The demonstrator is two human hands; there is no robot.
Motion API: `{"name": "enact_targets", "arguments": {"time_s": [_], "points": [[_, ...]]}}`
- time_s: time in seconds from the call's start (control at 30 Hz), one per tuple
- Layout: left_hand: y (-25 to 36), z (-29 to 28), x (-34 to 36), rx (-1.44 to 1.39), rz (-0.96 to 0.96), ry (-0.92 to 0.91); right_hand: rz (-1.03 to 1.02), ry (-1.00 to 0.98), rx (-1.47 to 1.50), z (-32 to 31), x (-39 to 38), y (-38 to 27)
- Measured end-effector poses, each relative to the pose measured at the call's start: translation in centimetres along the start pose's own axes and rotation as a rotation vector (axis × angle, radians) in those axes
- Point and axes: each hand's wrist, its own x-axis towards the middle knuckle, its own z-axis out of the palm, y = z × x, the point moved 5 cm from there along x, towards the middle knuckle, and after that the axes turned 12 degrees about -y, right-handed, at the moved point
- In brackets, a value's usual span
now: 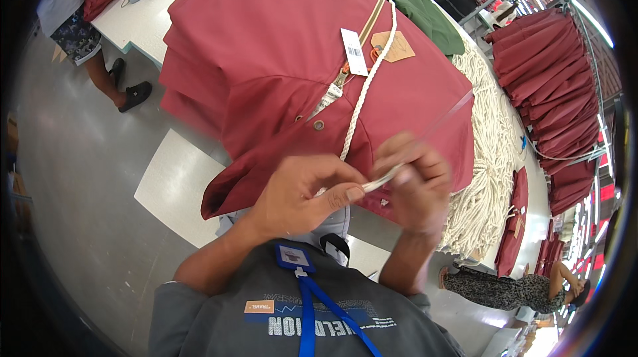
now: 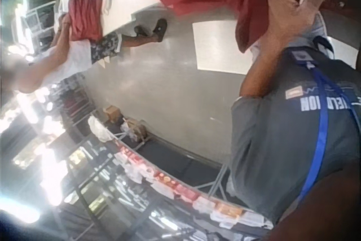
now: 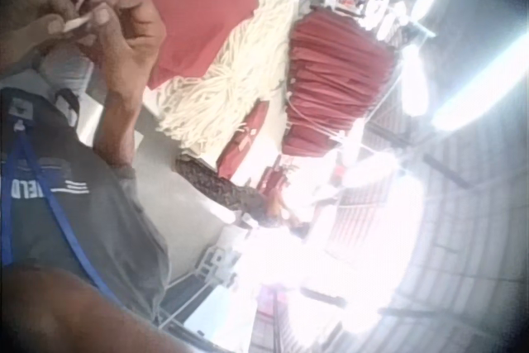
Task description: The person cuts a white cord with scissors, threads it through a red garment using a metal tool, and ties a knot to secure it. The finished garment is placed on a stack of similar items.
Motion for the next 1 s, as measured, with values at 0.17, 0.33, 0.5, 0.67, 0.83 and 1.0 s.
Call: {"name": "enact_targets", "arguments": {"time_s": [0.17, 0.33, 0.5, 0.67, 0.83, 1.0], "points": [[1.2, -2.7, -2.6, 0.571, -0.058, 0.397, -0.476, -0.066, -0.261, -6.1, 3.9, -17.2], [1.1, -2.3, -3.0, 0.889, -0.045, 0.496, -0.387, 0.063, -0.785, -4.4, 5.3, -20.9], [1.1, -2.3, -2.6, 0.913, -0.175, 0.440, 0.046, -0.065, -0.749, -2.9, 6.3, -6.2], [0.2, -2.4, -1.8, 0.631, -0.336, 0.376, 0.049, -0.201, -1.127, -2.8, 4.6, -5.2], [-0.1, -2.6, 0.4, 0.673, -0.156, 0.400, 0.034, -0.213, -1.327, -3.5, 4.0, -6.2], [-0.5, -2.8, 0.5, 0.450, -0.246, 0.356, -0.003, -0.212, -1.508, -3.8, 3.9, -6.2]]}}
